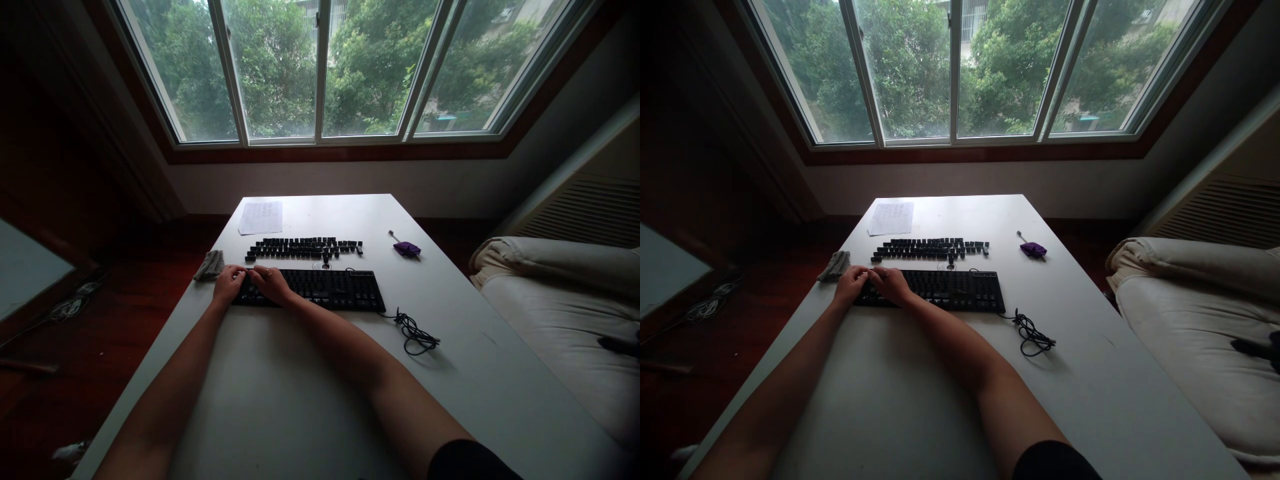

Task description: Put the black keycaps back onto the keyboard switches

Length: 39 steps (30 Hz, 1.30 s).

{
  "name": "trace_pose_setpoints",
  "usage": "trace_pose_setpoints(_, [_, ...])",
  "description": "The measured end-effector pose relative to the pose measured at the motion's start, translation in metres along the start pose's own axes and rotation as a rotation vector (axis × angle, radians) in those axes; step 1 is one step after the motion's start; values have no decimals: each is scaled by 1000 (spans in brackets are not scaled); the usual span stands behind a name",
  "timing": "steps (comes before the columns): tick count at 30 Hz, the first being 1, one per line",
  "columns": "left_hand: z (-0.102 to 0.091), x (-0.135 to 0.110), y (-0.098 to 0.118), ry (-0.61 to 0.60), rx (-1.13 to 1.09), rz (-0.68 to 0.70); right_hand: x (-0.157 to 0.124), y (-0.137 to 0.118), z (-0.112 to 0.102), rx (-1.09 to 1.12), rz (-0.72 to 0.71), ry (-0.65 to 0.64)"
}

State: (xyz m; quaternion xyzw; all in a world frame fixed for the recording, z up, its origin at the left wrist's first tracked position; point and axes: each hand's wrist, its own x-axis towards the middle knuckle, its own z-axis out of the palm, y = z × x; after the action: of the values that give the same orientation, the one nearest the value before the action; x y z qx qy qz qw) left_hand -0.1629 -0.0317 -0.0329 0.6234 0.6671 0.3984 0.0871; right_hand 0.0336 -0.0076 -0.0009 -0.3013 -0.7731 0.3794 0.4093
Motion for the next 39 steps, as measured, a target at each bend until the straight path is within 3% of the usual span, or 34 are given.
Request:
trace_pose_setpoints(4, [-2,-1,7,9,-4,35,4,7,2,188,135,65])
trace_pose_setpoints(8, [-7,-2,25,19,-28,179,8,12,2,273,185,171])
trace_pose_setpoints(12, [-5,-6,40,-167,-204,245,9,16,1,272,160,261])
trace_pose_setpoints(15, [-2,-8,42,-258,-269,204,10,19,2,306,178,277])
trace_pose_setpoints(24, [-8,-4,40,-361,-454,49,15,23,2,475,231,330])
trace_pose_setpoints(31, [-12,-6,46,-375,-583,-52,18,24,0,569,278,340])
trace_pose_setpoints(39, [-13,-8,46,-314,-726,-135,16,20,-1,662,233,245])
